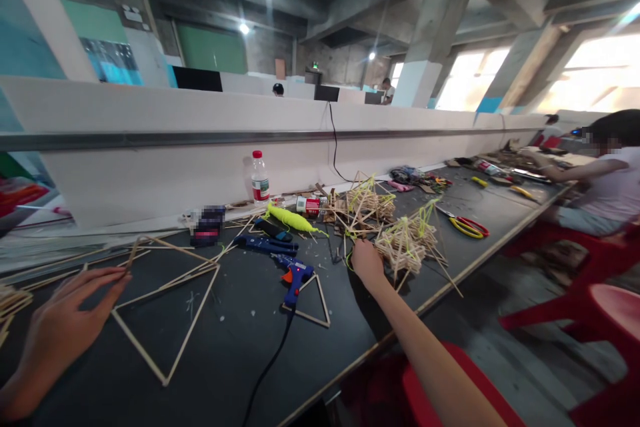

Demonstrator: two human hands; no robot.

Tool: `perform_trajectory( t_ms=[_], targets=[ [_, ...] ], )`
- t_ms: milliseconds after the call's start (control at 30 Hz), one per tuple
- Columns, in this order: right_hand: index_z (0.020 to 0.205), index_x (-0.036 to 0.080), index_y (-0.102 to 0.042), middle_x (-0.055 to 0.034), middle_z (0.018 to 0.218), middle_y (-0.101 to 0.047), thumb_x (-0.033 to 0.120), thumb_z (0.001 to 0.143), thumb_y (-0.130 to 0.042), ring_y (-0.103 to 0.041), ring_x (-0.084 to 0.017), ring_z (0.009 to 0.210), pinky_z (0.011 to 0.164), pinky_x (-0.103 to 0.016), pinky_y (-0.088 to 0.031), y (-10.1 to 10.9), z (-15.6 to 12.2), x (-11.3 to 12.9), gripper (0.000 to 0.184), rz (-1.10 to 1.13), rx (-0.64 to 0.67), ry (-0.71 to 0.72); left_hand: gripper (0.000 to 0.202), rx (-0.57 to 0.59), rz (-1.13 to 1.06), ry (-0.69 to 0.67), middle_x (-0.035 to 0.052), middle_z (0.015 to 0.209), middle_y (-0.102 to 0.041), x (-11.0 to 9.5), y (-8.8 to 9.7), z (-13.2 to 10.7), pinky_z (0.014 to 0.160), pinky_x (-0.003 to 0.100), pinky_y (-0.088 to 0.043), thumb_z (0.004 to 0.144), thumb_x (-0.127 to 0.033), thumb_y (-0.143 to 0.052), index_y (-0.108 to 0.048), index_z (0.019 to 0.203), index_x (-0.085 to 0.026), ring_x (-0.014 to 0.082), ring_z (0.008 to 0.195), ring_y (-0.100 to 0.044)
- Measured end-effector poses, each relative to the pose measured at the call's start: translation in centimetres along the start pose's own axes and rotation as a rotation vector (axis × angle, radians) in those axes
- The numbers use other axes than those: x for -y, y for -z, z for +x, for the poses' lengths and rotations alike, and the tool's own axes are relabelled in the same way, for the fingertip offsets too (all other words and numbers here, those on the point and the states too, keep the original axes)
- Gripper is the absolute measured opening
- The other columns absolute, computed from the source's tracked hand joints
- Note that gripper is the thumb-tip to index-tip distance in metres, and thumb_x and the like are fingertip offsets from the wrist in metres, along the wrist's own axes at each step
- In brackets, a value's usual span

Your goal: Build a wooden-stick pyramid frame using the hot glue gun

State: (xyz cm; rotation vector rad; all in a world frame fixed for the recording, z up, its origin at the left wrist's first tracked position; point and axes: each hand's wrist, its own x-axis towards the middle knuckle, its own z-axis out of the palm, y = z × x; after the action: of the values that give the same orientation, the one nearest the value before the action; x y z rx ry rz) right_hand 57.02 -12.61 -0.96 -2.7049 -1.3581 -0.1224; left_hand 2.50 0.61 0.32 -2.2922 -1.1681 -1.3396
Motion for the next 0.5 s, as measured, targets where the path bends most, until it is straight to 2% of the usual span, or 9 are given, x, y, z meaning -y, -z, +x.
perform_trajectory(
  t_ms=[100,233,500],
  targets=[
    [0.106,0.013,-0.071,-0.0163,0.108,-0.071,0.02,0.098,-0.042,-0.069,-0.024,0.1,0.082,-0.028,-0.047,0.1,-0.4,0.2,0.031,0.03,-0.02,0.045,0.02,0.004,0.001,-0.005,0.0033,0.1,-0.071,-0.1,0.1,0.1,0.089,0.041,-0.051,0.091,-0.043,-0.058,-0.067,0.094,-0.026,0.0254,0.093,-0.068],
    [0.096,0.017,-0.075,-0.0121,0.096,-0.075,0.031,0.098,-0.045,-0.07,-0.022,0.095,0.079,-0.026,-0.046,0.2,-0.6,0.8,0.033,0.073,-0.004,0.071,0.021,-0.003,0.001,-0.018,0.004,0.099,-0.071,-0.3,0.1,0.2,0.09,0.041,-0.051,0.091,-0.043,-0.058,-0.067,0.095,-0.024,0.0259,0.092,-0.068],
    [0.093,0.01,-0.076,-0.021,0.092,-0.074,0.024,0.092,-0.053,-0.072,-0.027,0.088,0.073,-0.029,-0.049,0.1,0.2,1.8,0.027,0.054,0.02,-0.003,0.023,-0.014,0.014,-0.051,0.0055,0.099,-0.071,-0.1,0.2,0.0,0.091,0.04,-0.05,0.092,-0.042,-0.059,-0.068,0.095,-0.021,0.0246,0.091,-0.067]
  ],
)
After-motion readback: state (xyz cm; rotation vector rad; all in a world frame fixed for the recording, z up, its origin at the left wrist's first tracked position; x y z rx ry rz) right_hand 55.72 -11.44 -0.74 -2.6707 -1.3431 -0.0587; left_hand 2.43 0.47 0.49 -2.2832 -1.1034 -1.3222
